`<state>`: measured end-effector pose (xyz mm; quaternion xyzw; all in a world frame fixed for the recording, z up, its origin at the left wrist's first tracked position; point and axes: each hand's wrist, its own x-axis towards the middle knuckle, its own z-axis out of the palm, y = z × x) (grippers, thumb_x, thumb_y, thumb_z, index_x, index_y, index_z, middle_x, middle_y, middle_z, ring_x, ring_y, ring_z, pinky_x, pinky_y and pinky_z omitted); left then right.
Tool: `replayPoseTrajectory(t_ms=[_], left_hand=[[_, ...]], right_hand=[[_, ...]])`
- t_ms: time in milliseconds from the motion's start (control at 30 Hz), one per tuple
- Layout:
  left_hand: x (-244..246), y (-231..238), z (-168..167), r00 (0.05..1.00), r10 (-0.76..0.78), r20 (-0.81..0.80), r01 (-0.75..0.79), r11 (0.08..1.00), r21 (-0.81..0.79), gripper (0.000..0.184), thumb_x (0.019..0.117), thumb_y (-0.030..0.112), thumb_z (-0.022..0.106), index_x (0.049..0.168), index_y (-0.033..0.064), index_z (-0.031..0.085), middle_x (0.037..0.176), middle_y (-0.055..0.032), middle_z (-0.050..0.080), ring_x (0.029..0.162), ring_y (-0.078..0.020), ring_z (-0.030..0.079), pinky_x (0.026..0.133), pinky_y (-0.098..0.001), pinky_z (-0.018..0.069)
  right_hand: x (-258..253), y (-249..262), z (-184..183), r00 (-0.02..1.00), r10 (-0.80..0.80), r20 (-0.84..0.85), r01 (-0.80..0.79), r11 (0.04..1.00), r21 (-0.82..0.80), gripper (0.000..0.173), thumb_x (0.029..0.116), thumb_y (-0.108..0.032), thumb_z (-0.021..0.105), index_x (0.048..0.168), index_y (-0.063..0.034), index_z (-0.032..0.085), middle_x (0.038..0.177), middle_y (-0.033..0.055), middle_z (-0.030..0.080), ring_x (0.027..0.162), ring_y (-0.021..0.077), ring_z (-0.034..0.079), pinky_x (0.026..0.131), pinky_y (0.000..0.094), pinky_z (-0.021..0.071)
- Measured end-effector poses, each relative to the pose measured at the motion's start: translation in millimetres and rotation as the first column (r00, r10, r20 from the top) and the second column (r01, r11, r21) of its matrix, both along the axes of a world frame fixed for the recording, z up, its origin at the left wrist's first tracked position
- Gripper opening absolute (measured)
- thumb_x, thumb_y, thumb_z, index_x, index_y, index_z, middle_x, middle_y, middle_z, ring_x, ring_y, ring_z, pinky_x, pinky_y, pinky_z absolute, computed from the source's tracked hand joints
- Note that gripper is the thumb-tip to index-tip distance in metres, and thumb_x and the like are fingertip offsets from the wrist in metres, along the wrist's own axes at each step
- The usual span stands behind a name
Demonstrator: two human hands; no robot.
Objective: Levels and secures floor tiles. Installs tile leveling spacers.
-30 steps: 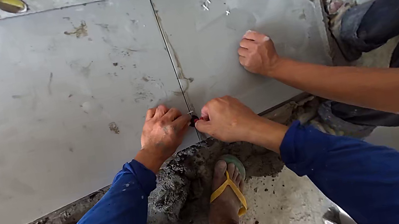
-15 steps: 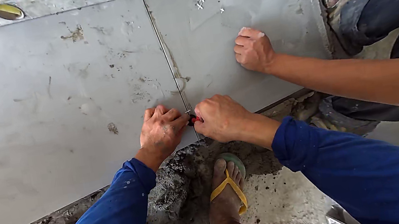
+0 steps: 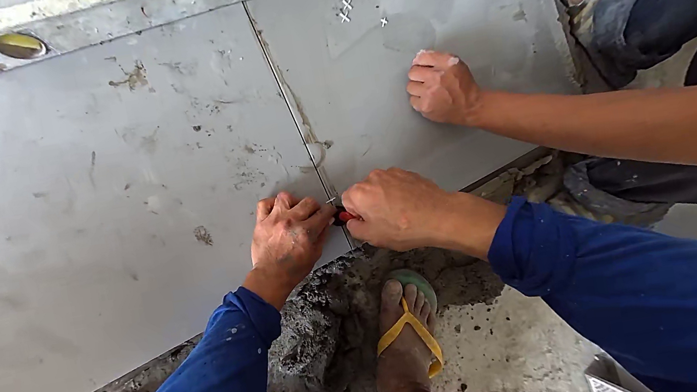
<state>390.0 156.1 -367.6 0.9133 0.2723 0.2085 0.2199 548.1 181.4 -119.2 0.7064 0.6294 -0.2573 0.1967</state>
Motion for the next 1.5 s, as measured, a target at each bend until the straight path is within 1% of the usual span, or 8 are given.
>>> replayPoseTrajectory(t_ms=[233, 733, 1100, 1133, 1200, 1233, 1300, 1500], left_hand=[[0.9, -0.5, 2.3, 0.999, 0.032, 0.021, -0.031, 0.999, -0.027, 0.021, 0.0997, 0.029, 0.060, 0.107, 0.0264, 0.080, 0.097, 0.0026, 0.073, 0.092, -0.0200, 0.063, 0.088, -0.0431, 0.0437], [1.8, -2.0, 0.5, 0.999, 0.045, 0.019, -0.045, 0.999, -0.017, 0.020, 0.1005, 0.031, 0.060, 0.106, 0.0254, 0.079, 0.096, 0.0020, 0.072, 0.093, -0.0206, 0.063, 0.089, -0.0424, 0.0448], [6.7, -2.1, 3.0, 0.997, 0.075, -0.008, -0.075, 0.996, -0.038, 0.021, 0.1013, 0.030, 0.058, 0.106, 0.0257, 0.078, 0.096, 0.0021, 0.073, 0.091, -0.0206, 0.064, 0.087, -0.0429, 0.0457], [6.1, -2.1, 3.7, 0.998, 0.064, -0.006, -0.064, 0.997, -0.043, 0.021, 0.1010, 0.029, 0.058, 0.107, 0.0264, 0.078, 0.096, 0.0025, 0.073, 0.092, -0.0205, 0.064, 0.087, -0.0430, 0.0454], [4.7, -1.1, 4.8, 0.999, 0.037, -0.016, -0.038, 0.998, -0.054, 0.023, 0.1001, 0.029, 0.057, 0.111, 0.0294, 0.077, 0.097, 0.0037, 0.072, 0.094, -0.0200, 0.063, 0.088, -0.0434, 0.0448], [4.2, -0.8, 5.1, 0.999, 0.029, -0.020, -0.030, 0.998, -0.060, 0.025, 0.0994, 0.030, 0.056, 0.113, 0.0309, 0.077, 0.098, 0.0041, 0.072, 0.095, -0.0198, 0.063, 0.089, -0.0435, 0.0445], [3.4, -1.2, 5.4, 0.999, 0.020, -0.025, -0.021, 0.998, -0.064, 0.027, 0.0973, 0.036, 0.057, 0.115, 0.0325, 0.077, 0.098, 0.0039, 0.070, 0.094, -0.0196, 0.062, 0.089, -0.0436, 0.0438], [5.4, -0.5, 7.0, 0.996, 0.014, -0.085, -0.019, 0.998, -0.060, 0.026, 0.0951, 0.046, 0.061, 0.111, 0.0310, 0.075, 0.101, 0.0045, 0.071, 0.095, -0.0191, 0.062, 0.090, -0.0435, 0.0436]], right_hand=[[0.8, -4.8, -0.4, 0.996, 0.084, 0.008, -0.084, 0.991, 0.106, 0.014, 0.0923, 0.013, 0.054, 0.090, 0.0159, 0.068, 0.092, 0.0302, 0.066, 0.094, 0.0394, 0.059, 0.088, 0.0433, 0.0427], [-7.5, -1.8, 4.4, 0.994, 0.101, 0.036, -0.103, 0.993, 0.065, 0.016, 0.0953, 0.011, 0.053, 0.095, 0.0176, 0.067, 0.097, 0.0321, 0.066, 0.098, 0.0402, 0.059, 0.092, 0.0424, 0.0422], [-11.9, 2.6, 3.9, 0.980, -0.199, -0.002, 0.199, 0.978, -0.062, 0.016, 0.0982, 0.007, 0.054, 0.098, 0.0190, 0.063, 0.104, 0.0329, 0.064, 0.103, 0.0393, 0.057, 0.092, 0.0428, 0.0433], [-6.6, -8.5, -12.1, 0.971, -0.229, -0.066, 0.227, 0.973, -0.039, 0.017, 0.0987, 0.003, 0.055, 0.093, 0.0166, 0.063, 0.096, 0.0310, 0.064, 0.094, 0.0387, 0.059, 0.085, 0.0455, 0.0458], [16.5, -52.8, -84.9, 0.968, -0.191, -0.160, 0.206, 0.975, 0.079, 0.034, 0.0983, -0.021, 0.058, 0.067, -0.0097, 0.057, 0.061, 0.0065, 0.054, 0.058, 0.0222, 0.057, 0.052, 0.0412, 0.0424], [23.1, -61.1, -105.0, 0.957, -0.231, -0.176, 0.228, 0.973, -0.039, 0.039, 0.1018, -0.030, 0.053, 0.065, -0.0171, 0.055, 0.058, -0.0001, 0.051, 0.056, 0.0175, 0.055, 0.050, 0.0404, 0.0410], [27.0, -60.8, -114.1, 0.930, -0.318, -0.184, 0.281, 0.938, -0.205, 0.042, 0.1040, -0.035, 0.050, 0.066, -0.0191, 0.056, 0.058, -0.0017, 0.051, 0.056, 0.0163, 0.054, 0.051, 0.0409, 0.0415], [25.7, -65.6, -119.9, 0.802, -0.555, -0.221, 0.495, 0.825, -0.272, 0.039, 0.1044, -0.034, 0.052, 0.073, -0.0151, 0.067, 0.069, 0.0009, 0.069, 0.063, 0.0174, 0.068, 0.060, 0.0442, 0.0562]])
